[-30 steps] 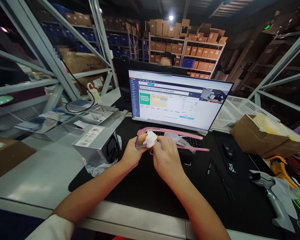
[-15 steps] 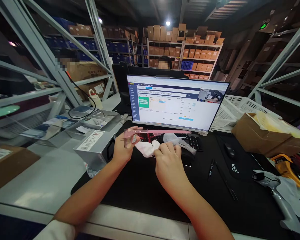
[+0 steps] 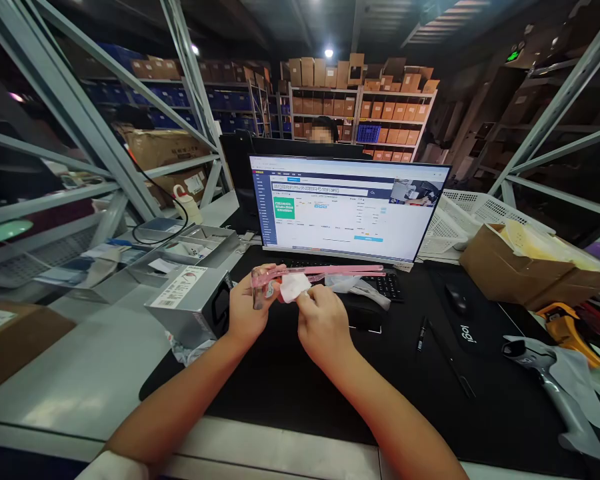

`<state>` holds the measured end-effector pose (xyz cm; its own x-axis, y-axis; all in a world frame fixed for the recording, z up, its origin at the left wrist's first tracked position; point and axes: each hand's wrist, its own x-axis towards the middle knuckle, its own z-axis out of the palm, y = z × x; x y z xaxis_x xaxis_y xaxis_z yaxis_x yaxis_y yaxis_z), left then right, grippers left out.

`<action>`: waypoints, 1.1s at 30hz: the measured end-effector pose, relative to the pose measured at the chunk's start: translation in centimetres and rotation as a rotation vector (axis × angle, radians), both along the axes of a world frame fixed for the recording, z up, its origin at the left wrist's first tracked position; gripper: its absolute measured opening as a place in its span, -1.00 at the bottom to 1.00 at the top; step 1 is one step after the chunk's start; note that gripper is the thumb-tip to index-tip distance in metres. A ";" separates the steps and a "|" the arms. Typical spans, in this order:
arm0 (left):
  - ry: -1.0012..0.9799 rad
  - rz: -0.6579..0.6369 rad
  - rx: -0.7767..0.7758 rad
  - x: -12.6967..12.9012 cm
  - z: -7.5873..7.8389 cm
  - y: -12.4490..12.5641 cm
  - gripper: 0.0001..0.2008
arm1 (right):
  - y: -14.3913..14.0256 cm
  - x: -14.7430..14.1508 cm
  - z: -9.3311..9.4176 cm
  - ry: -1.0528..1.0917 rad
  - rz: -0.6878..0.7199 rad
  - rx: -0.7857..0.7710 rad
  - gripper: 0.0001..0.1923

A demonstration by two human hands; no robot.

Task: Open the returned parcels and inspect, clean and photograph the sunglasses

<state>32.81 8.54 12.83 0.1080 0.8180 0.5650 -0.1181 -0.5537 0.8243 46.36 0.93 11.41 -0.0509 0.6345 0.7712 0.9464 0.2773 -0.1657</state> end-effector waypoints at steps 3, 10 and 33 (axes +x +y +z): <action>-0.008 0.004 -0.047 -0.3 0.3 0.6 -0.64 | 0.4 1.1 0.0 -0.048 -0.084 -0.002 -0.71; 0.119 -0.012 0.131 0.6 -1.6 1.1 -0.74 | 0.5 1.5 0.5 0.029 -0.103 -0.076 -0.72; 0.474 0.408 0.426 -0.6 -0.2 1.8 -0.72 | 0.2 -1.5 0.1 1.616 0.665 -0.444 -0.79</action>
